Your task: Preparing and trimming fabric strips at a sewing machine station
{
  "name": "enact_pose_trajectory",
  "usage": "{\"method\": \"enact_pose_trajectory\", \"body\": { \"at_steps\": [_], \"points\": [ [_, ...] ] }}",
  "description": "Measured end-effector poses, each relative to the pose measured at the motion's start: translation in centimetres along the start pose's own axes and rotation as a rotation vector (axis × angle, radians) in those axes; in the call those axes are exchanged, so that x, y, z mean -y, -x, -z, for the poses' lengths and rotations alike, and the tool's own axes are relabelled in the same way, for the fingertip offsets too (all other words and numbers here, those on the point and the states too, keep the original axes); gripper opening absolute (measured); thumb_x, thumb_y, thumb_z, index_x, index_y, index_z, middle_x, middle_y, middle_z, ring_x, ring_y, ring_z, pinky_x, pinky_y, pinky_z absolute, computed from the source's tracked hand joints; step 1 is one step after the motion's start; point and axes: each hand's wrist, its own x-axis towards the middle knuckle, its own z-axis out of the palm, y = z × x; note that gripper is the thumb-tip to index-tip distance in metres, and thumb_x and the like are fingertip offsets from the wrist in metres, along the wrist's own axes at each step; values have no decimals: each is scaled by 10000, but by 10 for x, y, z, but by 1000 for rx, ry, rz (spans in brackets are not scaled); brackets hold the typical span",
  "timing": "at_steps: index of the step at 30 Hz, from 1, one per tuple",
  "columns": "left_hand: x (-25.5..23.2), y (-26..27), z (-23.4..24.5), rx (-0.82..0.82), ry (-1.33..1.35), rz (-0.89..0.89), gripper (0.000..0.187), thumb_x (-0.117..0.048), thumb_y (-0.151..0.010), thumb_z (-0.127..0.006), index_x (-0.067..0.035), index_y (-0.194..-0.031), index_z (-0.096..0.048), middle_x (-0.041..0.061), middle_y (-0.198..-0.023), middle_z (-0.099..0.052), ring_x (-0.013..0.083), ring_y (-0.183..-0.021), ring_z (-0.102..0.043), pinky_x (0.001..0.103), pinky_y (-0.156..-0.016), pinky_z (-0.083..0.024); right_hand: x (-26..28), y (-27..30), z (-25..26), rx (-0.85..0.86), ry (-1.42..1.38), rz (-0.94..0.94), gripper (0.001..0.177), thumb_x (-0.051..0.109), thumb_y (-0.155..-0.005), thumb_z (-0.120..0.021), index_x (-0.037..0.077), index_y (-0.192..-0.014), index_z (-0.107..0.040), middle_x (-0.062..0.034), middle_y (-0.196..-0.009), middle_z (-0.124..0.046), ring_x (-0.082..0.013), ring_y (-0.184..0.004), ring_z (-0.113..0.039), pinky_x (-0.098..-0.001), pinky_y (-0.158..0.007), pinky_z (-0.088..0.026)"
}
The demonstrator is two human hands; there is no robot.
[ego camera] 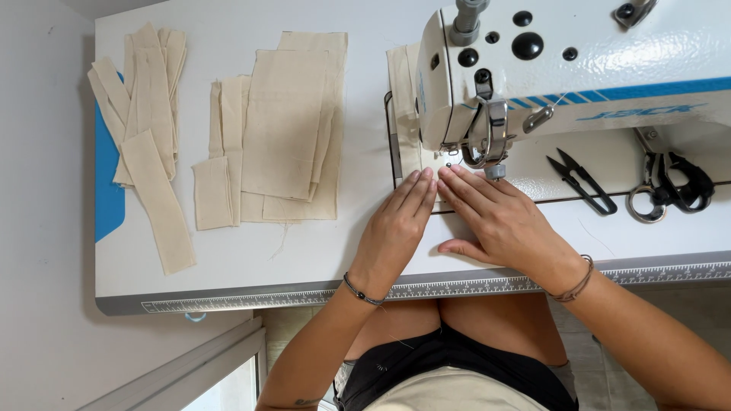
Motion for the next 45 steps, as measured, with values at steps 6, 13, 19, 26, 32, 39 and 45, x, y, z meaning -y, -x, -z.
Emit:
{"method": "enact_pose_trajectory", "body": {
  "at_steps": [6, 13, 19, 26, 32, 39, 45],
  "points": [
    [1, -5, 2, -23, 67, 39, 533, -405, -1040, -586, 2, -1383, -597, 191, -1447, -581, 306, -1373, -552, 375, -1153, -460, 0, 1, -6, 48, 25, -32, 887, 792, -895, -414, 117, -1450, -567, -66, -1534, -572, -210, -1428, -529, -381, -955, -505],
    [9, -12, 5, -30, 72, 19, 614, -449, -991, -627, 26, -1378, -593, 213, -1438, -579, 334, -1355, -564, 401, -1137, -469, 1, 0, -4, 48, 22, -53, 880, 788, -894, -413, 127, -1456, -559, -61, -1548, -555, -199, -1401, -545, -392, -892, -496],
    [16, -16, -4, -22, 65, 12, 656, -499, -968, -640, 4, -1387, -591, 192, -1427, -587, 325, -1351, -570, 406, -1145, -463, 1, 2, -6, 47, 15, -48, 851, 775, -903, -421, 142, -1454, -562, -54, -1552, -550, -192, -1434, -512, -376, -871, -488],
    [20, -15, -11, -82, 71, -67, 588, -444, -994, -625, -10, -1389, -588, 168, -1421, -597, 312, -1334, -587, 409, -1150, -466, -1, -2, -8, 86, 0, -100, 960, 816, -863, -413, 148, -1551, -462, -43, -1632, -459, -194, -1429, -505, -475, -1030, -425],
    [20, -16, -9, -94, 129, -14, 592, -438, -979, -659, -5, -1378, -597, 165, -1393, -612, 311, -1307, -606, 412, -1135, -477, 1, 5, -12, 76, 29, -70, 876, 776, -912, -386, 164, -1533, -476, -33, -1614, -476, -165, -1476, -452, -461, -1031, -392],
    [23, -19, -13, -95, 210, 16, 616, -469, -963, -675, -6, -1364, -608, 164, -1360, -624, 330, -1309, -606, 418, -1138, -479, -2, 13, -7, 64, 32, -122, 920, 813, -874, -383, 213, -1570, -440, -4, -1619, -474, -169, -1474, -451, -475, -1119, -305],
    [25, -23, -8, -2, 279, 55, 553, -418, -1026, -599, 26, -1354, -564, 143, -1424, -589, 303, -1378, -538, 413, -1160, -470, -43, 108, 26, -625, 59, -330, 440, 237, -1164, -527, -171, -1210, -685, -348, -1210, -693, -518, -1158, -676, -551, -1045, -472]
  ]
}}
